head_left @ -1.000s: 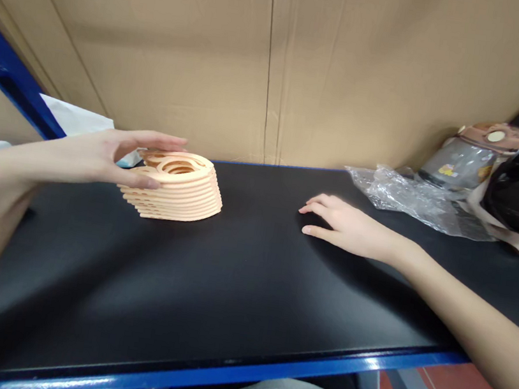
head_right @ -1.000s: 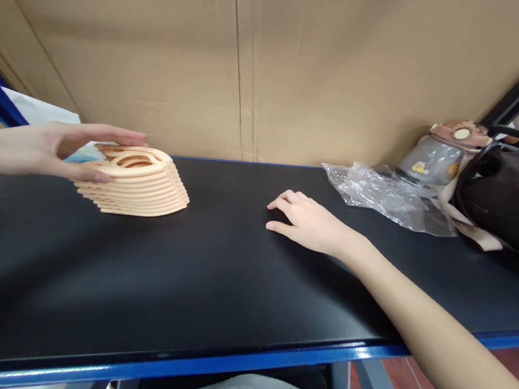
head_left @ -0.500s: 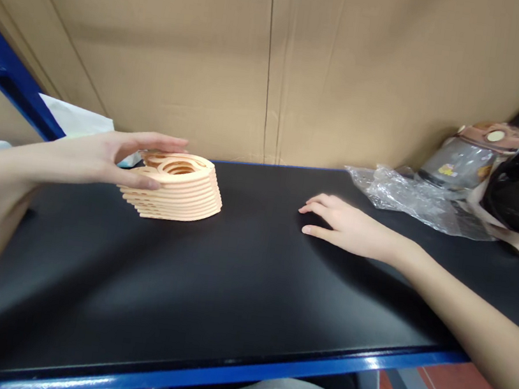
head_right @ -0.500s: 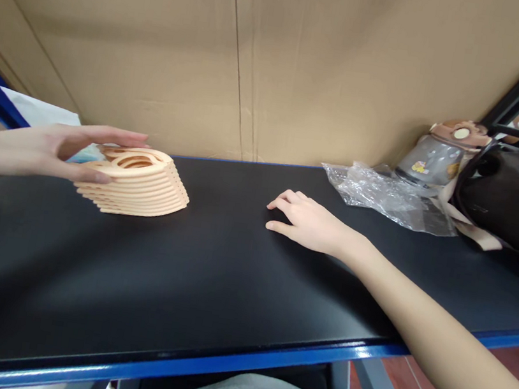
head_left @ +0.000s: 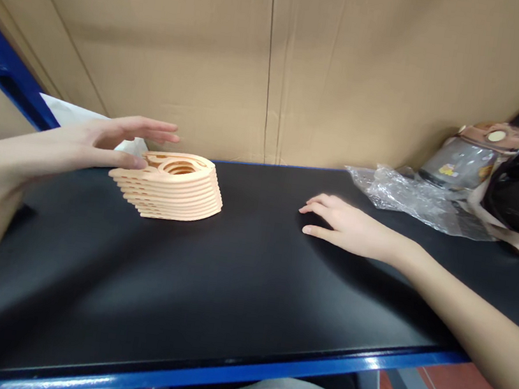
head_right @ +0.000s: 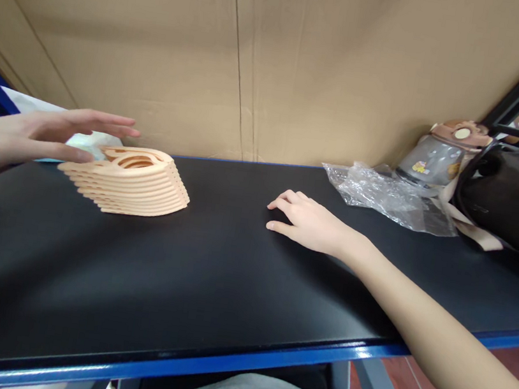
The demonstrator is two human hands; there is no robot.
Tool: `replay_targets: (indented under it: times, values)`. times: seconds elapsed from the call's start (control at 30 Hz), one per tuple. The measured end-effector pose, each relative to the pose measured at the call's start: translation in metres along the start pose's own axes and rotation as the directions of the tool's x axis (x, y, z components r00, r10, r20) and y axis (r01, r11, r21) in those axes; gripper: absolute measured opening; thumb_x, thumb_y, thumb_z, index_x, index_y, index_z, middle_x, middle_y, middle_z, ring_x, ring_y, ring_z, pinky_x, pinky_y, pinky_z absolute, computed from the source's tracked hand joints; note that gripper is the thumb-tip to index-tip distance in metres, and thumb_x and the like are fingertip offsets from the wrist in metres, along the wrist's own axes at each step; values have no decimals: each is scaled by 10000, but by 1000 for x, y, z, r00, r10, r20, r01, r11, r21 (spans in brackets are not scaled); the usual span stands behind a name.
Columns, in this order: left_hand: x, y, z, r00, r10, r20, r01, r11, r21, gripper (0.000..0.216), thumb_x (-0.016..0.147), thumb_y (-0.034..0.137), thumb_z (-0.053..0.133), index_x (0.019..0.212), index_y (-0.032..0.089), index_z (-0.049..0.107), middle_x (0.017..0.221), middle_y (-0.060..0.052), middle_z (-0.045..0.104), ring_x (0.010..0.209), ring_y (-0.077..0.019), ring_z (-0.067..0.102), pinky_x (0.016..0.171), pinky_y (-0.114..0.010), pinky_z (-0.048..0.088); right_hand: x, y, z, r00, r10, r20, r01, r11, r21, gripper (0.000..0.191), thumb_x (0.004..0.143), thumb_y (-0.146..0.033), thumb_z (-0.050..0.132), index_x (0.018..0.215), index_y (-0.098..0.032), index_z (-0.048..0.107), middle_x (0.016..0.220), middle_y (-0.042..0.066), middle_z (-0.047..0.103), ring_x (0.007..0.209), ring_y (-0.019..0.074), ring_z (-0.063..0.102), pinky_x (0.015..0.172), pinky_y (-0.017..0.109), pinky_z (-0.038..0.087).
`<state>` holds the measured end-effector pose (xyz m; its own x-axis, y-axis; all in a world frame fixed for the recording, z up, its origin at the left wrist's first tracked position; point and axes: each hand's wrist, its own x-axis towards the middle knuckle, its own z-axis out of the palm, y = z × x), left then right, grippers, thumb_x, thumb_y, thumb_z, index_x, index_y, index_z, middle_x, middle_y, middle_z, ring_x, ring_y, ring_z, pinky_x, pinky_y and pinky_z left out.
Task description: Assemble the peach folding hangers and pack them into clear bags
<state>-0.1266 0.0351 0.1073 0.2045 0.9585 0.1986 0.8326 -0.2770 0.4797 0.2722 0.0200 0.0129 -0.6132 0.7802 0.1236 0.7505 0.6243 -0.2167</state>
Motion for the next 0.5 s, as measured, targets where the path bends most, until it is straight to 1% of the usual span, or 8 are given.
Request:
replay_targets:
  times: [0.1, 0.17, 0.2, 0.27, 0.3, 0.37, 0.43, 0.5]
  values:
    - [-2, 5, 4, 999, 9, -36, -10, 999, -39, 741, 589, 646, 683, 1246, 313, 595, 1290, 0, 632, 1114, -296, 570, 994, -509, 405, 0, 1, 1, 1000, 0, -4, 0, 1000, 9, 457, 925, -492, 450, 1250, -201, 588, 1261, 125, 573, 1177, 309, 525, 1006, 497, 413]
    - [-4, 14, 10, 979, 58, -195, -66, 997, -34, 572, 671, 507, 645, 1193, 274, 634, 1220, 11, 667, 1053, -259, 601, 978, -458, 438, 0, 1, 1, 1000, 1, -6, -1, 1000, 13, 462, 924, -493, 455, 1254, -198, 586, 1268, 125, 569, 1180, 307, 523, 1010, 493, 413]
    - [-6, 21, 14, 939, 106, -328, -115, 993, -9, 498, 708, 417, 617, 1176, 246, 641, 1189, 11, 676, 1033, -237, 608, 971, -424, 453, 0, 1, 1, 1000, 0, -6, 0, 1000, 12, 466, 924, -493, 456, 1255, -192, 584, 1271, 126, 566, 1182, 305, 521, 1012, 490, 412]
    - [-10, 36, 26, 750, 244, -615, -243, 966, 86, 387, 756, 251, 542, 1125, 209, 653, 1143, 1, 676, 1027, -204, 611, 958, -366, 469, 0, 0, 0, 1000, 1, -2, -1, 1000, 4, 469, 928, -491, 452, 1257, -182, 582, 1275, 130, 563, 1188, 302, 517, 1017, 482, 411]
    - [-13, 44, 33, 678, 312, -666, -291, 946, 147, 351, 783, 205, 517, 1106, 203, 654, 1129, -11, 668, 1039, -203, 605, 950, -354, 471, 0, 0, 0, 1000, 1, 2, -1, 1000, -1, 468, 932, -489, 448, 1257, -180, 581, 1276, 131, 562, 1189, 300, 516, 1019, 479, 411]
    - [-21, 61, 51, 617, 457, -641, -377, 886, 268, 270, 804, 188, 519, 1038, 196, 653, 1064, -32, 658, 1022, -220, 594, 922, -371, 472, 0, -1, 0, 1000, -1, 1, 1, 1000, -1, 462, 933, -488, 444, 1255, -185, 581, 1274, 128, 564, 1185, 297, 518, 1017, 480, 415]
    - [-29, 76, 76, 634, 544, -549, -467, 836, 288, 186, 843, 200, 503, 983, 203, 626, 1000, -37, 654, 986, -227, 589, 933, -411, 449, 0, 0, 1, 1000, -6, -10, 6, 1000, 10, 460, 929, -491, 450, 1250, -192, 585, 1270, 126, 568, 1179, 298, 522, 1009, 487, 422]
    - [-36, 87, 106, 733, 533, -422, -525, 838, 147, 180, 881, 215, 466, 1018, 230, 583, 1009, -36, 642, 977, -221, 586, 921, -419, 459, 1, 0, 2, 1000, -12, -21, 13, 1000, 19, 460, 922, -491, 458, 1246, -193, 590, 1265, 127, 571, 1177, 303, 523, 1002, 492, 427]
